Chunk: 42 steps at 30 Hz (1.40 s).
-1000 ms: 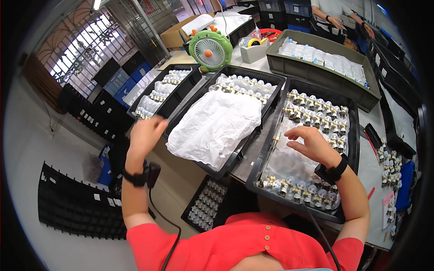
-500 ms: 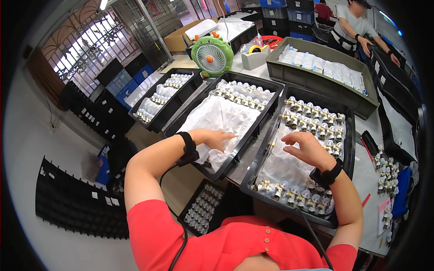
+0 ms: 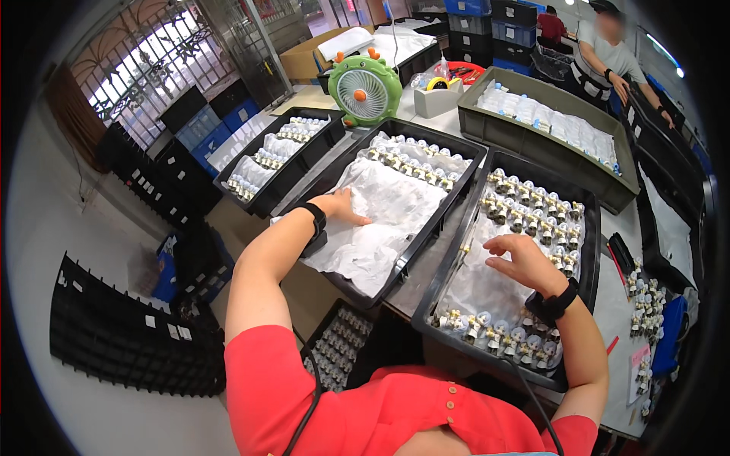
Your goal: The person picks up small, cylindrical, metallic components from a tray, rotates them in their hands to inspect them, and places them back into the tray. The person repeats this process for multiple items throughout the clip.
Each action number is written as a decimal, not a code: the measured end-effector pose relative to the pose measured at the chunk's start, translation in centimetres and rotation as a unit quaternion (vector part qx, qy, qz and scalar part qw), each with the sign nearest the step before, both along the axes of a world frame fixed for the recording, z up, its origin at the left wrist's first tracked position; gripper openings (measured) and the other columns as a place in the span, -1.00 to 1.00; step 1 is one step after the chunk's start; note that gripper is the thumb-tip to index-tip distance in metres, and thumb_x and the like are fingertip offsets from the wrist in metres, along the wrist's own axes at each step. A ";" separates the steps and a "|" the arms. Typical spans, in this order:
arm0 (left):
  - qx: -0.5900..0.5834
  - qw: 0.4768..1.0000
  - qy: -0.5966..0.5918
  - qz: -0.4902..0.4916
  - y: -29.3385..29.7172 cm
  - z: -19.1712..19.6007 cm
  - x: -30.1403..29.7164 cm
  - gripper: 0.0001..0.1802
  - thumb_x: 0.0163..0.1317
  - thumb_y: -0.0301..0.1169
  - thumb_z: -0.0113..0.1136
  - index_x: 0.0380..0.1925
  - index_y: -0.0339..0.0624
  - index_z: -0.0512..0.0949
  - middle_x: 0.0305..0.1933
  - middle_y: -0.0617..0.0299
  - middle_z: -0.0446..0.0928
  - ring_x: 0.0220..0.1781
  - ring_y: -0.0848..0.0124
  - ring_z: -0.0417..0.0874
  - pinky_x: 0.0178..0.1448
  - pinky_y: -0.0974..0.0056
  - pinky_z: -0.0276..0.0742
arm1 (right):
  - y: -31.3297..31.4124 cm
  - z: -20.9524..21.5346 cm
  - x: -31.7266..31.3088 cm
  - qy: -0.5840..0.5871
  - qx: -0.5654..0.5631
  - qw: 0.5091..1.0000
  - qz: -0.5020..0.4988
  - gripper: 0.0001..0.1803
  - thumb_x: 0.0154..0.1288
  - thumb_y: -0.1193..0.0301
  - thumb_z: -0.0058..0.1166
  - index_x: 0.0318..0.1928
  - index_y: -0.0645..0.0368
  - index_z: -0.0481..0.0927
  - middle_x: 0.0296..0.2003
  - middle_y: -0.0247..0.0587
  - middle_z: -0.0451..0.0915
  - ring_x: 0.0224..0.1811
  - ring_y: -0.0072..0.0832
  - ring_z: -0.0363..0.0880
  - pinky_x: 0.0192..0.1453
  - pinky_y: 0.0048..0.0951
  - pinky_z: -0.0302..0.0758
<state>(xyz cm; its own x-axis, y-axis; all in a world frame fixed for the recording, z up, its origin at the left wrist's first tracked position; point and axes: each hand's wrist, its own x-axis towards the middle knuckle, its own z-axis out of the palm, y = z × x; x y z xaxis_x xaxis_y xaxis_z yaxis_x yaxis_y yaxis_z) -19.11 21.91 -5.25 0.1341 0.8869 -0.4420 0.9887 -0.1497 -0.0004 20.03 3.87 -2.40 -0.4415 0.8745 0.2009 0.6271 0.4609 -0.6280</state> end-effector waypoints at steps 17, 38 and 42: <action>-0.112 0.947 -0.026 -0.301 -4.7 -0.1 6.8 -0.06 0.04 -0.40 0.09 0.39 0.13 -0.18 0.42 -0.32 -0.30 0.32 -0.21 0.19 0.31 0.10 0.24 | 0.2 1.5 1.8 0.059 0.078 0.995 -0.022 -0.70 0.07 0.38 0.23 -0.18 0.27 0.59 -0.31 -0.05 0.61 -0.26 -0.25 0.60 -0.15 -0.36 0.51; 0.100 0.878 -0.431 -0.183 -21.5 9.6 10.1 -0.52 0.09 -0.45 0.22 0.07 -0.16 0.46 -0.11 0.06 0.57 -0.14 0.29 0.57 -0.02 0.32 0.43 | -2.5 6.5 5.8 -0.155 -0.060 0.986 0.028 -0.58 0.08 0.33 0.21 -0.06 0.29 0.52 -0.26 0.02 0.59 -0.23 -0.23 0.58 -0.16 -0.32 0.52; 0.042 0.863 -0.450 -0.225 -20.8 10.2 12.6 -0.51 0.09 -0.52 0.19 0.09 -0.23 0.44 -0.02 0.13 0.55 -0.04 0.36 0.56 0.08 0.30 0.43 | -4.1 8.7 7.4 -0.187 -0.091 0.978 -0.033 -0.55 0.04 0.36 0.22 -0.04 0.29 0.51 -0.26 -0.01 0.59 -0.23 -0.24 0.58 -0.15 -0.32 0.51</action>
<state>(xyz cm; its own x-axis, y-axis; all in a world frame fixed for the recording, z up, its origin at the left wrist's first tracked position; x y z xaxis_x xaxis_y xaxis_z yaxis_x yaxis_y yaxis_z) -6.50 1.15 4.95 0.7291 0.6793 0.0837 0.4366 -0.5558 0.7075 27.41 -0.22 6.26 -0.3964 0.9094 -0.1259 0.8529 0.3140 -0.4171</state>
